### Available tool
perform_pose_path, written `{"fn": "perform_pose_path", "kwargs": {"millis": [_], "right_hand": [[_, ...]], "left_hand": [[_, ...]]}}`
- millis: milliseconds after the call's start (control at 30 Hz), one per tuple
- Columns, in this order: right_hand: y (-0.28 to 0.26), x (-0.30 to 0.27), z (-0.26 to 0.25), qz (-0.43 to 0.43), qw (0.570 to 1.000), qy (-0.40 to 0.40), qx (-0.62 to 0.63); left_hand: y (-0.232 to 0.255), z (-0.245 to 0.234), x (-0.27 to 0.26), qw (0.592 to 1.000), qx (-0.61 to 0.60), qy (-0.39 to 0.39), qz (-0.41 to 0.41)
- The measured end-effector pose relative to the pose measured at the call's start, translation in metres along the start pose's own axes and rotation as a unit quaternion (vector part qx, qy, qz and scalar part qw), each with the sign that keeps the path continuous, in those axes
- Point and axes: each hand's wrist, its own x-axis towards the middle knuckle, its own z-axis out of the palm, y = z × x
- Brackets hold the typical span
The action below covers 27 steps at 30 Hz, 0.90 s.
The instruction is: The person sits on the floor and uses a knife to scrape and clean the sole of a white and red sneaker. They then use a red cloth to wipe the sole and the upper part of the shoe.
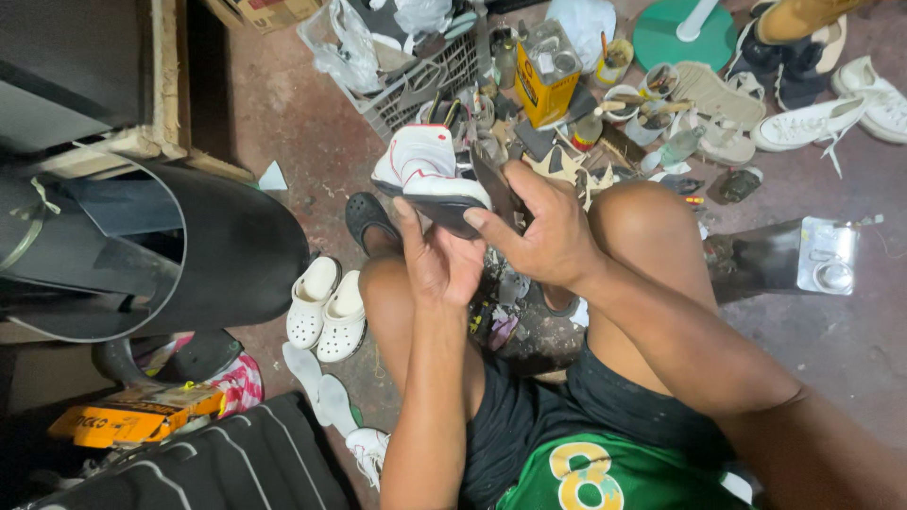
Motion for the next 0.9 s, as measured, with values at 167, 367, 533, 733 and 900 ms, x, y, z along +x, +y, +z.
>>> {"fn": "perform_pose_path", "kwargs": {"millis": [167, 367, 533, 733, 900], "right_hand": [[-0.002, 0.001, -0.003, -0.008, 0.999, -0.037, 0.033], [-0.010, 0.005, -0.010, 0.114, 0.988, -0.056, 0.086], [-0.020, 0.013, -0.053, -0.031, 0.997, -0.008, 0.064], [0.057, -0.045, -0.148, -0.006, 0.928, 0.268, 0.258], [0.157, -0.146, -0.161, 0.168, 0.870, 0.332, 0.325]], "left_hand": [[0.000, -0.011, -0.001, 0.995, -0.028, -0.037, 0.092], [-0.001, -0.006, -0.005, 0.994, 0.007, -0.034, 0.101], [0.021, -0.006, -0.013, 0.977, 0.106, -0.044, 0.178], [0.075, -0.009, -0.028, 0.962, 0.186, 0.001, 0.201], [0.102, -0.018, -0.038, 0.969, 0.174, 0.042, 0.173]]}}
